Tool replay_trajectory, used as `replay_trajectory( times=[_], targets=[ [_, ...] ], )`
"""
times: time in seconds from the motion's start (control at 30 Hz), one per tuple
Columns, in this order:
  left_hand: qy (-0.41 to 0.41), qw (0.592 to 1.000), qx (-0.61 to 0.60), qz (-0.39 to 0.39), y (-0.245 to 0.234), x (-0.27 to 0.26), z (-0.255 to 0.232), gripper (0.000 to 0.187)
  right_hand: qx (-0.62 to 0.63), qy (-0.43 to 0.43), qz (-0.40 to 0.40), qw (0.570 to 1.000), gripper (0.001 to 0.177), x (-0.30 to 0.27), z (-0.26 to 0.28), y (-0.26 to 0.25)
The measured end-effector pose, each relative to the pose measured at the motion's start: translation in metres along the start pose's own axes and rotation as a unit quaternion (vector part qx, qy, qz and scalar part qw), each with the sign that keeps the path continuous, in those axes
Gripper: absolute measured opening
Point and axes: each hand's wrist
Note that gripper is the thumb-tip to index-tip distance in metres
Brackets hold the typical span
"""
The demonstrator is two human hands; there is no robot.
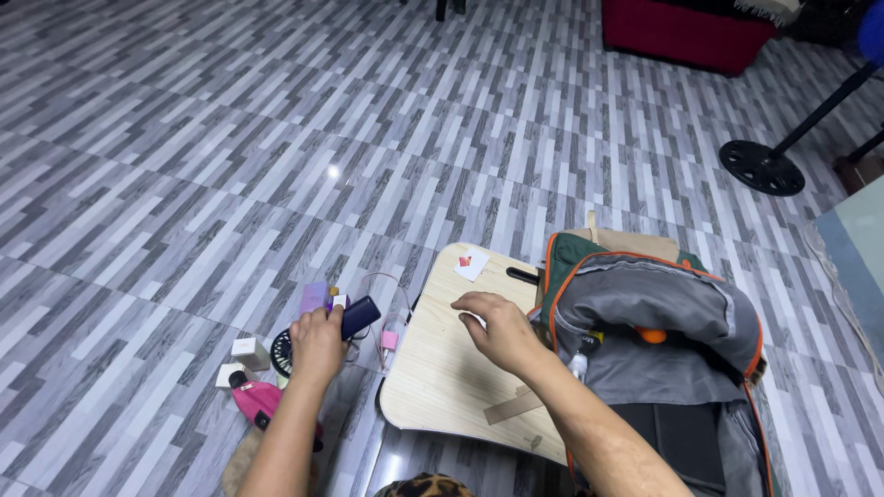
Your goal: The person packs a small zippered pouch with assorted toiletry items, then places the pouch, a folded towel, bottles, a small handheld fan, a box, and a pair of glasses into an open backpack on the floor, and zips the backpack compartments closed.
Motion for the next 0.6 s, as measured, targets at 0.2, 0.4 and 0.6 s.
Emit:
replay_trajectory(
  times=[0.2,0.4,0.6],
  targets=[
    [-0.009,0.996,0.088,-0.012,-0.011,-0.015,0.013,0.032,0.024,0.019,-0.009,0.999,0.019,-0.017,0.01,-0.01],
    [-0.034,0.997,0.07,0.015,-0.025,-0.04,0.018,0.046,0.019,0.008,0.015,1.0,0.02,-0.019,0.021,-0.001],
    [-0.044,0.997,0.065,0.02,-0.067,-0.068,0.012,0.052,0.015,0.013,0.057,0.998,0.022,-0.017,0.036,0.013]
  ],
)
Point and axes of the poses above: each hand's wrist, its own x-axis towards the middle knuckle, its own y-axis out of the palm, z = x × y, and after that the axes turned 15 degrees about z, right-handed
